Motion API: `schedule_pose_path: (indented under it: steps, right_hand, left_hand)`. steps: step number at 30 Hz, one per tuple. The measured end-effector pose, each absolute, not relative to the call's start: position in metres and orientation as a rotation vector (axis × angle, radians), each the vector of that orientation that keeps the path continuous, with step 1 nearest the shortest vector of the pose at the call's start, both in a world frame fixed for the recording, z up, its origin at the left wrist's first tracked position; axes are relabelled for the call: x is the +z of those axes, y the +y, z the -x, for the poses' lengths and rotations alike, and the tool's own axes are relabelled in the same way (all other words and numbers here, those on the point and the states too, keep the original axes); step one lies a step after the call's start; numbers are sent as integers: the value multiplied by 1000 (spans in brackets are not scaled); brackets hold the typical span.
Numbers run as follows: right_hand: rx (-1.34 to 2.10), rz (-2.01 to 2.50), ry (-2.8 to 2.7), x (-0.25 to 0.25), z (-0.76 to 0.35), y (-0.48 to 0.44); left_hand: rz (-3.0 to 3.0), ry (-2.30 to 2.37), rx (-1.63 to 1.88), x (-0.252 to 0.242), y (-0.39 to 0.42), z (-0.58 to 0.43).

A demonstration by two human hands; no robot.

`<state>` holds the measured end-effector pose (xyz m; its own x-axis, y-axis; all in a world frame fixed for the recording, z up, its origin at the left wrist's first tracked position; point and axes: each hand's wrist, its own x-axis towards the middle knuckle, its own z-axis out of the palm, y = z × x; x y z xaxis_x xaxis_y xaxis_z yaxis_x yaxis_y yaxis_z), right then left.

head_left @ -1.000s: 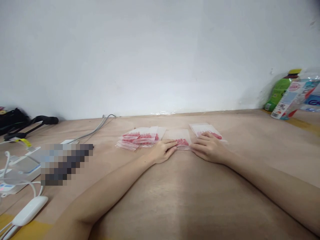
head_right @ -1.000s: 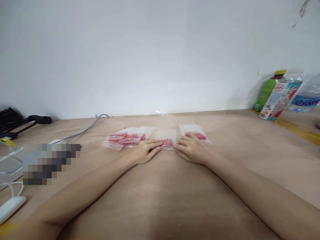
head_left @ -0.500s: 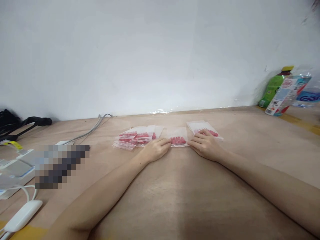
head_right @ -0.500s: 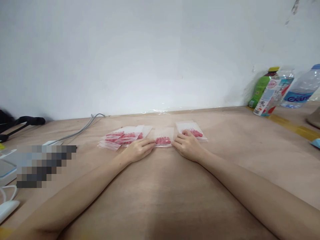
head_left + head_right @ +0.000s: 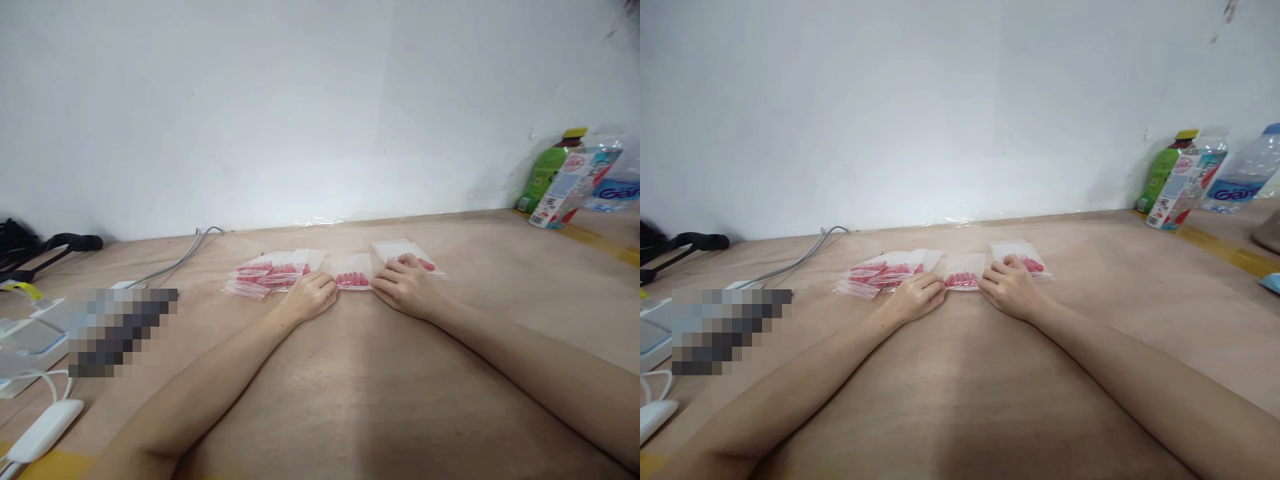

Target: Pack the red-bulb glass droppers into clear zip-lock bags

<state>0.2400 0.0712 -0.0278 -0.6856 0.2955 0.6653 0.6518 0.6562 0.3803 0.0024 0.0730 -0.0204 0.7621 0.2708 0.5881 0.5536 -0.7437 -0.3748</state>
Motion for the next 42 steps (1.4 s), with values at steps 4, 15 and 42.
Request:
schedule_pose_path:
  steps: [4, 15, 42]
  right_hand:
    - [-824, 722, -2303, -32, -234, 76]
    - [-803, 727, -2275, -34, -229, 79]
    - [-705, 796, -2246, -32, -242, 77]
  left_hand:
    - [2438, -639, -765, -22, 74, -17]
    - [2494, -571, -793, -27, 90, -41]
    - [2380, -565, -686, -18, 79, -8]
